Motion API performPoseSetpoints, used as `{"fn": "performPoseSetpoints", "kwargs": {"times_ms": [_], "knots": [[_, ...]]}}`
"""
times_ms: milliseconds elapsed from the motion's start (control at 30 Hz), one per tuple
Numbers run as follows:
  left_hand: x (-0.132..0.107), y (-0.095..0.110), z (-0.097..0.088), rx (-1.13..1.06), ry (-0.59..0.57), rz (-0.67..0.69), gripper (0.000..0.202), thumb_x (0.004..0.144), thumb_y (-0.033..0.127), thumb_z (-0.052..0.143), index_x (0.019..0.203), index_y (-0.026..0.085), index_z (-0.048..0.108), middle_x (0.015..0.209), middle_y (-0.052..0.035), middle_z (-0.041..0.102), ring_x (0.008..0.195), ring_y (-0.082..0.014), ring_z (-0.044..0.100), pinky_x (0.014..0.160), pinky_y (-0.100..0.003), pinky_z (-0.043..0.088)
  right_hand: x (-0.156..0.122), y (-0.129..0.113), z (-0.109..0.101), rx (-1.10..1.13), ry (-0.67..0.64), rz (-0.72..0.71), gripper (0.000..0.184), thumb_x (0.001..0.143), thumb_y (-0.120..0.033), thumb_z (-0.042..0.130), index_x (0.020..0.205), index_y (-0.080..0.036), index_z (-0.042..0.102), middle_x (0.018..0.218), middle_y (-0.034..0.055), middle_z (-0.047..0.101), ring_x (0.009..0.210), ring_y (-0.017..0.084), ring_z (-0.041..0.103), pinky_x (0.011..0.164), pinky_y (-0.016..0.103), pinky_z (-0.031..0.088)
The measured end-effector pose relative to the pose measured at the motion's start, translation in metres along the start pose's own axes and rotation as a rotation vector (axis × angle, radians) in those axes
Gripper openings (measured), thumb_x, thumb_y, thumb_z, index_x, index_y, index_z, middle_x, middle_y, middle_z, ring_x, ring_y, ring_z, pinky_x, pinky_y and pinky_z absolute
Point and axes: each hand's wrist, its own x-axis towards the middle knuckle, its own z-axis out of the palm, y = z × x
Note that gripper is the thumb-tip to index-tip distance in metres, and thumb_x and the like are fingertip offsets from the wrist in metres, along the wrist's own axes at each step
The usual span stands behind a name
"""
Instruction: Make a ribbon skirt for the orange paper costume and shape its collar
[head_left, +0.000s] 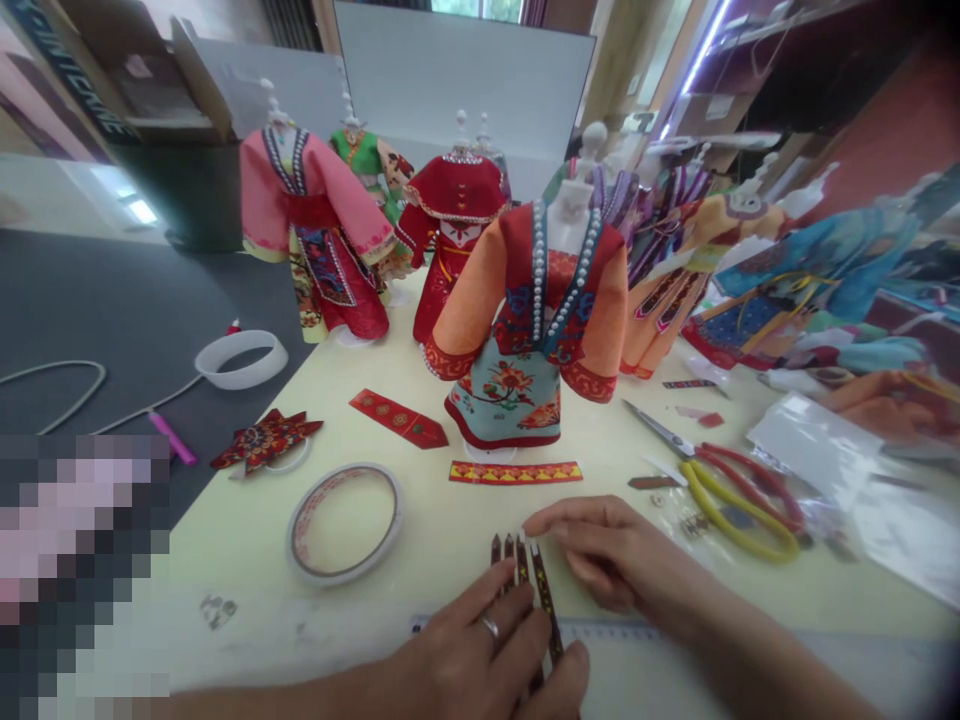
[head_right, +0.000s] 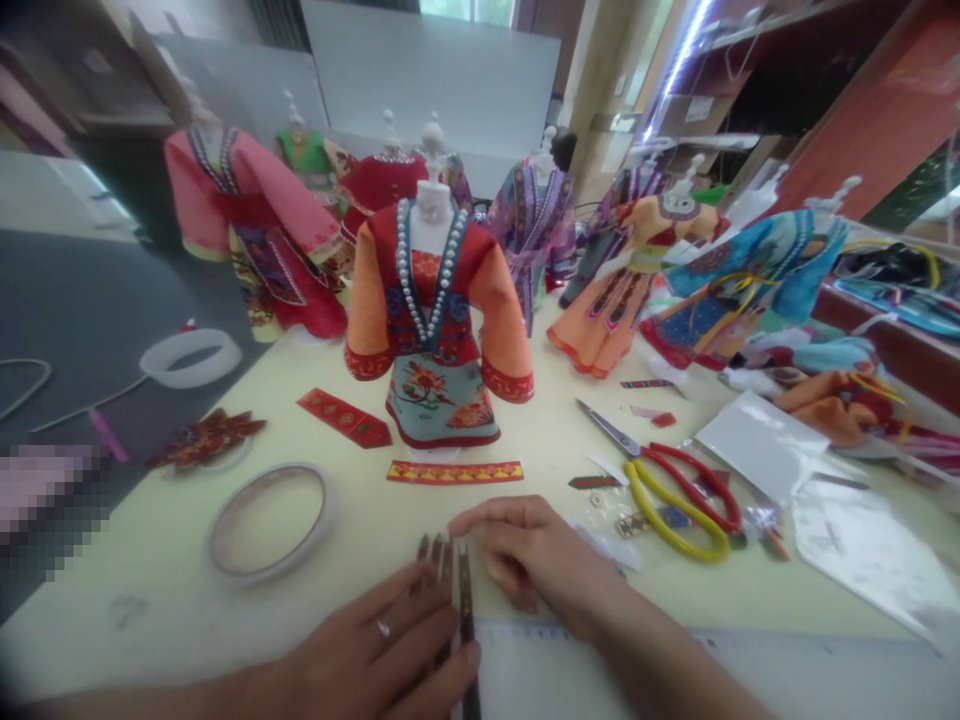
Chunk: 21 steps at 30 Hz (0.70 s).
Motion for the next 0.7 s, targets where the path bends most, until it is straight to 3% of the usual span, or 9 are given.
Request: {"fn": "performPoseSetpoints", "kwargs": {"times_ms": [133,467,600,700], "knots": [[-0.006,0.002,0.005,0.043,0.054,-0.032,0.025,0.086,0.018,0.039,0.1,0.01,0.059,0.078,-0.0131,0.069,0.081,-0.027,0.068,0.083,-0.048,0.051,0.0,0.002,-0.001,-0.03,-0.047,0.025,0.026,0.079,-0.033,0.054,0.094,-0.015,0.065,0.035,-0.0098,0.042,0.027,0.003,0.023,0.03,0.016,0.016],[-0.007,0.004,0.008,0.082,0.016,-0.048,0.026,0.086,0.02,0.041,0.104,0.009,0.057,0.085,-0.0175,0.07,0.087,-0.0279,0.067,0.087,-0.051,0.048,-0.001,0.003,-0.003,-0.175,-0.033,0.015,0.028,0.081,-0.035,0.051,0.096,-0.017,0.065,0.038,-0.0095,0.041,0.029,0.004,0.024,0.032,0.017,0.018],[-0.005,0.005,0.003,0.089,0.058,-0.05,0.026,0.087,0.02,0.041,0.103,0.01,0.058,0.078,-0.0143,0.071,0.083,-0.0269,0.068,0.084,-0.049,0.051,-0.001,0.003,-0.002,-0.42,0.054,-0.17,0.025,0.084,-0.032,0.051,0.098,-0.02,0.067,0.045,-0.0074,0.042,0.039,0.006,0.034,0.039,0.019,0.027],[0.0,0.003,-0.008,0.087,-0.038,-0.04,0.027,0.088,0.02,0.039,0.102,0.01,0.059,0.079,-0.0136,0.072,0.082,-0.0263,0.069,0.079,-0.046,0.055,-0.003,0.0,0.002,-0.581,0.159,-0.365,0.021,0.084,-0.028,0.052,0.097,-0.021,0.068,0.065,-0.0008,0.058,0.06,0.012,0.053,0.058,0.025,0.044]]}}
